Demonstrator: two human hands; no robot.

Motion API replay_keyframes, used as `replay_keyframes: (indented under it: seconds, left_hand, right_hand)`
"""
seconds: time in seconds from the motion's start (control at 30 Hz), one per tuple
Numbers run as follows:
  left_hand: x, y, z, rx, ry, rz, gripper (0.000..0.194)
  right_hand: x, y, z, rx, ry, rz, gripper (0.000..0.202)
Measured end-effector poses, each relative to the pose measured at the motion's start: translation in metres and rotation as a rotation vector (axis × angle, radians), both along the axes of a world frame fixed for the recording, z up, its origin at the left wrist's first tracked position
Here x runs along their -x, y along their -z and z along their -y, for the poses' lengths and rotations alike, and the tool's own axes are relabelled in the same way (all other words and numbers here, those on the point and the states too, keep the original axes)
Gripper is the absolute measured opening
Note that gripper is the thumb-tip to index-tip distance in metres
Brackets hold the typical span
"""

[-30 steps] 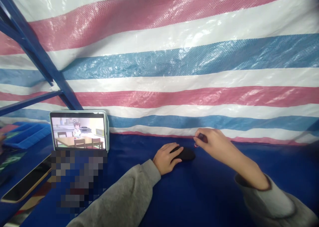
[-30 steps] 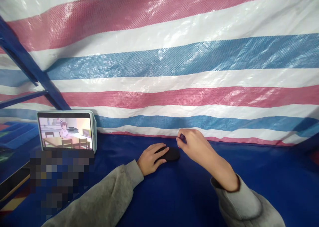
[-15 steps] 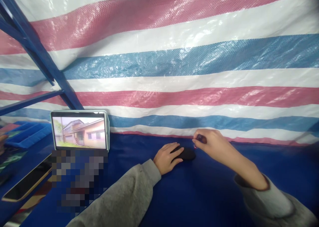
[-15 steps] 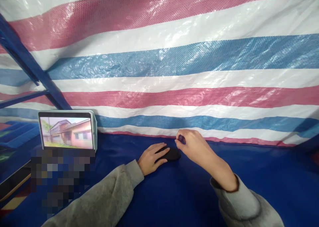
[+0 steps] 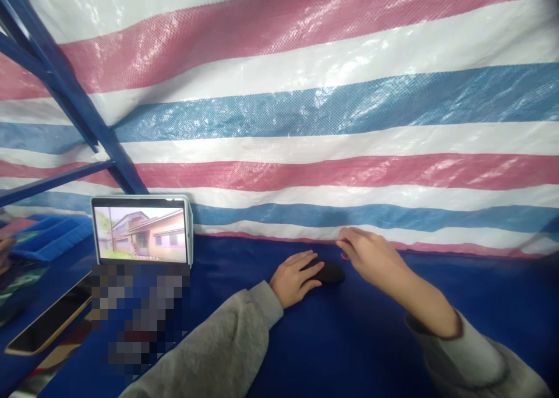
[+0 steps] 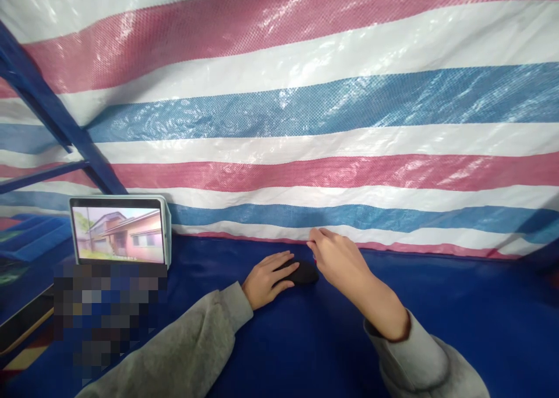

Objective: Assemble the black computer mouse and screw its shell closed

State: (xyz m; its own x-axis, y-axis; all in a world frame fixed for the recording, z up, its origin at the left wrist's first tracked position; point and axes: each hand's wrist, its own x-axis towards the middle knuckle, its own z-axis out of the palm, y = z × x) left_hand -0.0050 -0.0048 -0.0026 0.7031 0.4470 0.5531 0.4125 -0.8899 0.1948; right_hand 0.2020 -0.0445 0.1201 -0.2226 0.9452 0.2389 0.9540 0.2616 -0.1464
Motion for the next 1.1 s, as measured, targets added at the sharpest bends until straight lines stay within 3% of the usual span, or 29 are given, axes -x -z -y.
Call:
replay_keyframes:
  seconds: [0.13, 0.37, 0.53, 0.73, 0.87, 1.0, 1.1]
  left_hand:
    - [-0.0001, 0.0023, -0.0013, 0.001, 0.0, 0.01, 0.042]
    - [-0.0002, 0.0031, -0.0021, 0.008, -0.004, 0.0, 0.043]
    - [0.0002, 0.0042, -0.0031, 0.009, -0.012, 0.0, 0.045]
    - [0.0003, 0.0027, -0.0029, -0.016, 0.012, -0.01, 0.044]
    - [0.0002, 0.0024, -0.003, -0.02, 0.012, -0.011, 0.044]
    - [0.0004, 0.0033, -0.0034, -0.014, 0.017, 0.003, 0.045]
    - [0.0006, 0.0047, -0.0037, -0.005, 0.009, -0.003, 0.045]
  right_hand:
    - [0.0041, -0.0017, 0.0046, 0.031, -0.129, -0.103, 0.029]
    - [0.0067, -0.0002, 0.0033, -0.006, 0.042, 0.033, 0.03]
    - [0.0049, -0.0009, 0.0034, -0.058, -0.044, 0.083, 0.04]
    - [0.0014, 0.0023, 0.0011, -0.029, 0.057, 0.138, 0.039]
    - [0.0041, 0.0029, 0.0026, -0.057, -0.061, 0.11, 0.046]
    - [0.0032, 0.0021, 0.0025, -0.022, 0.061, 0.122, 0.037]
    - [0.0031, 0.0003, 0.0036, -0.003, 0.079, 0.105, 0.044]
